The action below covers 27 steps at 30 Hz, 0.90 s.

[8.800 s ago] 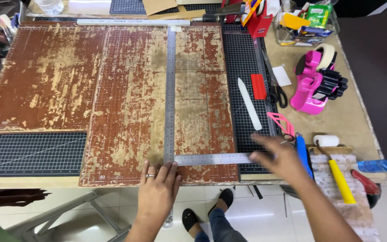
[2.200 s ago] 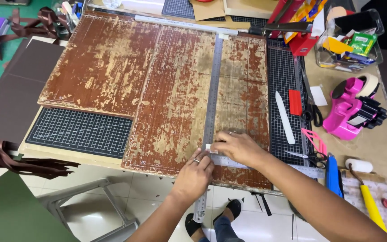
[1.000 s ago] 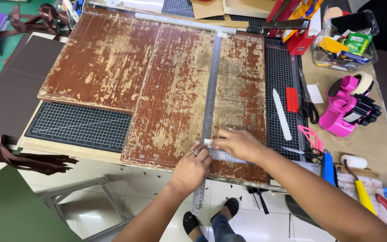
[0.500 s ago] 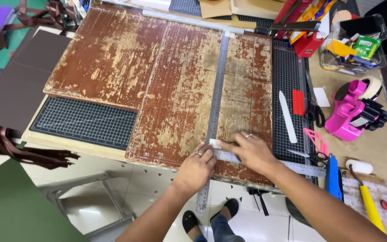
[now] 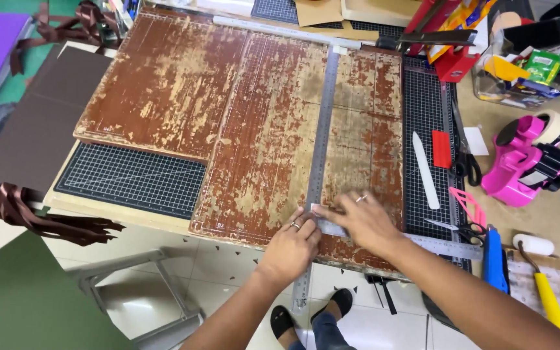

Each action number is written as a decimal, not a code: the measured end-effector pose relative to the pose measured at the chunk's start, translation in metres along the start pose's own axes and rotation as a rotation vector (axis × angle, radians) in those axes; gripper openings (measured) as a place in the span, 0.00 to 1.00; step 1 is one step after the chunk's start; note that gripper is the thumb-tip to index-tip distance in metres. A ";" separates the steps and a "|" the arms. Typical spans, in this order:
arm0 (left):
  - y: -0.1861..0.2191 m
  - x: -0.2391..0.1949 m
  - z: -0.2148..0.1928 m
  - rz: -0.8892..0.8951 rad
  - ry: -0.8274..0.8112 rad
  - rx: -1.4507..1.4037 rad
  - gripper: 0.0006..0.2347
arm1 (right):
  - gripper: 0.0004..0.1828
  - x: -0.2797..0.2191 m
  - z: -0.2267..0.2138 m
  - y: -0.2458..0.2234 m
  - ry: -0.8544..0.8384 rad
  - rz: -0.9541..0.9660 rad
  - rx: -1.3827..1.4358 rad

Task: Measuring and marking a large sheet of cardboard with a wood-grain pattern using metal rulers on a workshop table.

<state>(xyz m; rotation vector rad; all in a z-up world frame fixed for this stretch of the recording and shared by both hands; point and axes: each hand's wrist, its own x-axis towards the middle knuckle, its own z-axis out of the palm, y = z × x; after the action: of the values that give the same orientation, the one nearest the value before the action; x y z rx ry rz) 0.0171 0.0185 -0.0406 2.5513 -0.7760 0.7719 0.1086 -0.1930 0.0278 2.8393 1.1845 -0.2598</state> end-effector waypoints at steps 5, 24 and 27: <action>0.003 -0.003 0.001 0.005 0.030 0.004 0.08 | 0.34 0.014 -0.038 -0.016 -0.012 0.087 0.002; 0.008 0.011 -0.042 -0.033 -0.163 -0.111 0.11 | 0.63 -0.034 0.027 0.047 0.140 -0.221 0.004; 0.004 0.017 -0.045 -0.025 -0.146 -0.097 0.10 | 0.43 -0.058 0.027 0.066 0.316 -0.004 0.044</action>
<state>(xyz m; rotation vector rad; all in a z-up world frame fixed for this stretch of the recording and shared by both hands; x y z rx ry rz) 0.0087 0.0301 0.0049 2.5462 -0.8040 0.5318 0.1112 -0.2833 0.0104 2.9965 1.2458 0.1733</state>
